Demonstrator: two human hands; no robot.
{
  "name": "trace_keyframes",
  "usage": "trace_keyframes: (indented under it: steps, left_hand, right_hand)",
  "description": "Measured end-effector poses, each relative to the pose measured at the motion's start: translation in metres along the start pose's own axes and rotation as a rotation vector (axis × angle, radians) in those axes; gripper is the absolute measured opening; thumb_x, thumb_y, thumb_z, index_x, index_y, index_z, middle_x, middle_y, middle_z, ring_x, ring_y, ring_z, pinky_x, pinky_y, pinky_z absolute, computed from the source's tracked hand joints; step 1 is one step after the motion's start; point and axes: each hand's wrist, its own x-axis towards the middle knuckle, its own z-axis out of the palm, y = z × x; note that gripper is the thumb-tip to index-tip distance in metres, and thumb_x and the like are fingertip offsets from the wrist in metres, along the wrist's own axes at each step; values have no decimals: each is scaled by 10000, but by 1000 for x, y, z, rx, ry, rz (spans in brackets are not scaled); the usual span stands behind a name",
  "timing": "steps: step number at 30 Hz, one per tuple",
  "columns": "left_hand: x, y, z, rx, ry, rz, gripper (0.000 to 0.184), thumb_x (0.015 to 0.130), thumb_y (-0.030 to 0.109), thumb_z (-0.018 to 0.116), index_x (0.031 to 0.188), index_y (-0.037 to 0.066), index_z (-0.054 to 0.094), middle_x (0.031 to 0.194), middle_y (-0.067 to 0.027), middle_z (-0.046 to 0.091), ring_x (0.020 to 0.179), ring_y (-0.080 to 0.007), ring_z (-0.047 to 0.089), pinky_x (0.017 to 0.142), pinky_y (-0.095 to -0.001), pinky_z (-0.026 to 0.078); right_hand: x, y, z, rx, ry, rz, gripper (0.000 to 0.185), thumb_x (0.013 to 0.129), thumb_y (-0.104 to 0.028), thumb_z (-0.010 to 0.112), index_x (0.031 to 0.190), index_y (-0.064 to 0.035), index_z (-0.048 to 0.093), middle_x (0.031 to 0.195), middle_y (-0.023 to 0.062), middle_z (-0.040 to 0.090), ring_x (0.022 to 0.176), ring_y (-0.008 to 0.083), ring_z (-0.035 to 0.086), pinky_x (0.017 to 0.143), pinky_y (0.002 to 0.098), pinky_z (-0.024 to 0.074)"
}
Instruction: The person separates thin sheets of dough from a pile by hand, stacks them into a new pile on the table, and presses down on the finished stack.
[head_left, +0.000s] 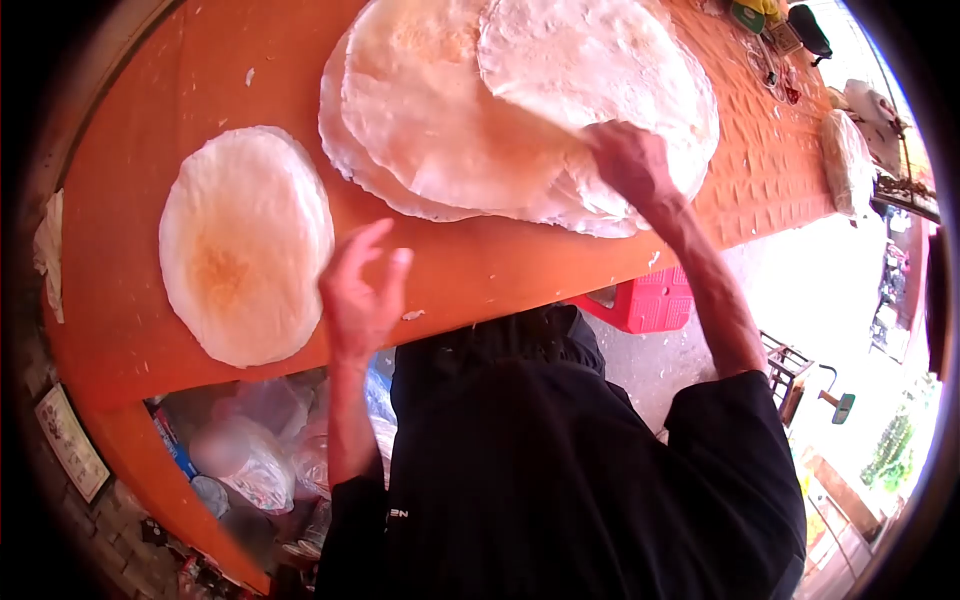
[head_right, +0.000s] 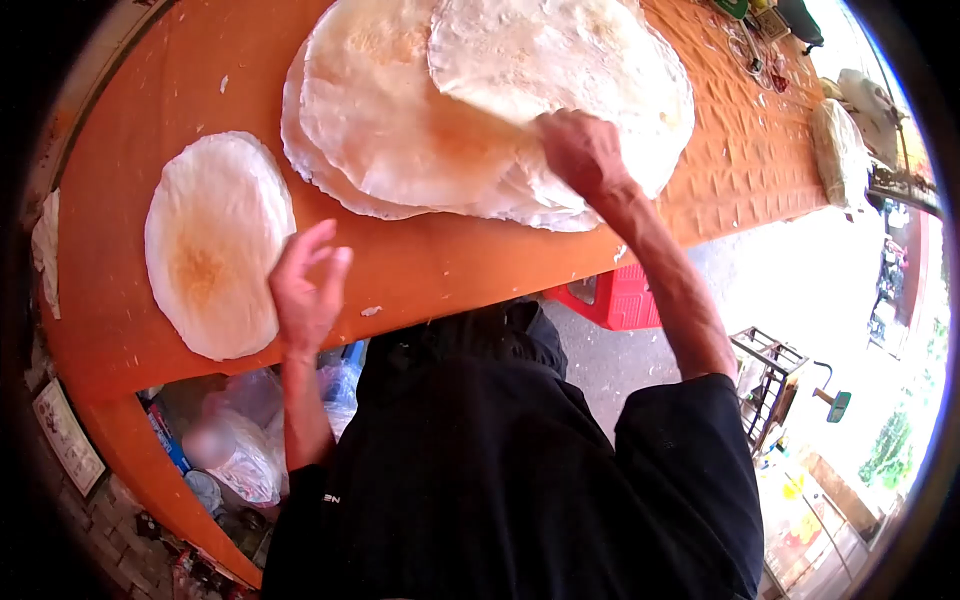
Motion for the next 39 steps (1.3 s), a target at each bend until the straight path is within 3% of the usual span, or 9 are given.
trace_keyframes:
  steps: [2,6,8,13,20,30,33,36,39]
  left_hand:
    - [1,17,34,-92,-75,32,280,816,94,676,1075,-5,633,1004,-136,656,908,-212,640,789,-310,524]
    - [7,25,88,-394,-234,-155,327,867,156,657,1141,-11,593,939,-114,656,881,-174,643,793,-284,521]
    - [19,35,106,-762,-354,-365,411,931,237,591,1235,-23,498,1015,-122,620,934,-202,627,801,-304,518]
    - [36,31,144,-1375,-234,-501,532,956,493,442,1235,42,491,1121,-129,592,1056,-272,574,891,-409,469]
    - [31,26,148,-1347,-114,-399,369,963,377,514,1117,43,534,979,-57,626,859,-145,618,686,-267,515]
    - [35,30,160,-1167,-39,-460,165,879,191,655,935,90,538,804,23,543,737,-88,565,640,-267,518]
    - [37,27,159,-1318,55,-426,112,845,93,609,873,71,502,767,3,492,718,-98,531,592,-266,479]
    - [39,31,159,-853,140,-784,267,742,15,462,1001,-28,509,883,-97,554,794,-193,536,648,-338,450]
    - [38,19,171,-1031,217,-752,222,768,48,505,977,-24,521,849,-113,561,785,-218,545,659,-363,455]
  right_hand:
    - [33,19,-36,-508,-309,229,112,830,-197,615,869,-129,695,710,81,646,606,296,630,584,378,516]
    - [64,-18,-152,-300,292,197,140,867,-229,606,877,-116,688,755,101,670,624,273,655,558,351,505]
    - [54,-35,-149,-289,287,-74,41,794,-113,572,758,-123,587,691,58,597,588,249,604,497,361,485]
    - [13,-78,-48,114,-209,-28,62,714,-122,606,714,-60,596,741,115,617,710,291,632,611,393,513]
    - [3,-72,-49,639,-63,20,308,614,-176,836,860,-54,697,812,127,653,727,315,614,653,367,502]
    - [-6,-43,-45,913,-275,519,110,859,-89,658,916,5,669,885,62,666,811,143,620,749,286,507]
    - [-3,-37,-41,431,59,336,178,844,-142,692,958,-11,651,891,84,678,723,175,637,648,294,526]
    - [-8,-58,-23,304,-58,177,234,836,-164,703,1011,-29,630,892,116,677,750,218,661,667,309,534]
    - [2,-82,-26,113,-93,-146,246,820,-183,680,1008,-35,622,903,158,665,801,322,657,686,375,529]
